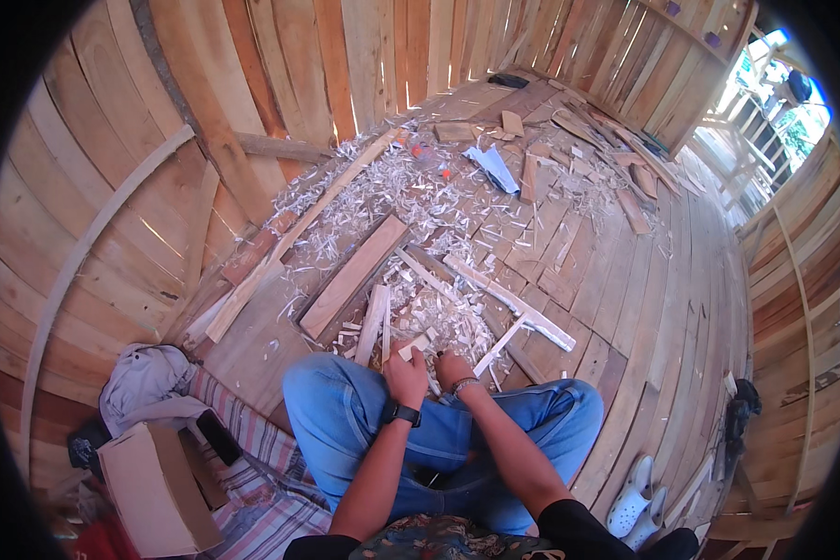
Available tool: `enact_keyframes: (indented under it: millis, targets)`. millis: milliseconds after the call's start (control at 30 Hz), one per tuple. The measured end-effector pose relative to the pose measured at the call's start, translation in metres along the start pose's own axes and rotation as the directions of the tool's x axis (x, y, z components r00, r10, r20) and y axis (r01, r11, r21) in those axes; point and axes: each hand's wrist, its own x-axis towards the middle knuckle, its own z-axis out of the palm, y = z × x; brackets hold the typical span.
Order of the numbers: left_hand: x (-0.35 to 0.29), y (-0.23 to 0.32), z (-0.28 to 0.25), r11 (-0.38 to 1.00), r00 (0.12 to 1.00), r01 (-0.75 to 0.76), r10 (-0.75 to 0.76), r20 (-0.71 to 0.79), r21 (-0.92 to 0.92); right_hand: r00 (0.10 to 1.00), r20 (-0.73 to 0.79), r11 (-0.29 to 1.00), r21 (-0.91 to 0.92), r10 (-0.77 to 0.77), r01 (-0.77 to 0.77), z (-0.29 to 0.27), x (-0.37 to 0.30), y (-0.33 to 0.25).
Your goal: The person whittles a piece of wood using a handheld blade while sitting on a wooden floor.
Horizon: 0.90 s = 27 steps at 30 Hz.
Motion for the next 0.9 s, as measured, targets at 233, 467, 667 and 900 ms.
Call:
enact_keyframes:
  millis: [233,467,667,900]
  targets:
    - [0.003,-0.010,0.013,0.995,0.995,-0.090,0.092,-0.042,0.038,0.994,0.056,0.995,-0.045,0.092,-0.090,-0.006,0.006,0.011]
    - [0.000,-0.010,0.014,0.995,0.996,-0.090,0.090,0.011,-0.041,0.990,0.079,0.992,-0.055,0.118,-0.114,0.006,0.011,0.027]
    - [0.010,-0.031,0.001,0.998,0.996,-0.060,0.060,-0.073,0.006,0.999,0.031,0.999,-0.034,-0.022,0.023,-0.014,-0.007,-0.021]
    - [-0.004,-0.006,0.004,0.992,0.992,-0.114,0.117,-0.053,0.043,0.995,0.030,0.994,0.049,0.096,-0.097,-0.007,-0.007,0.000]
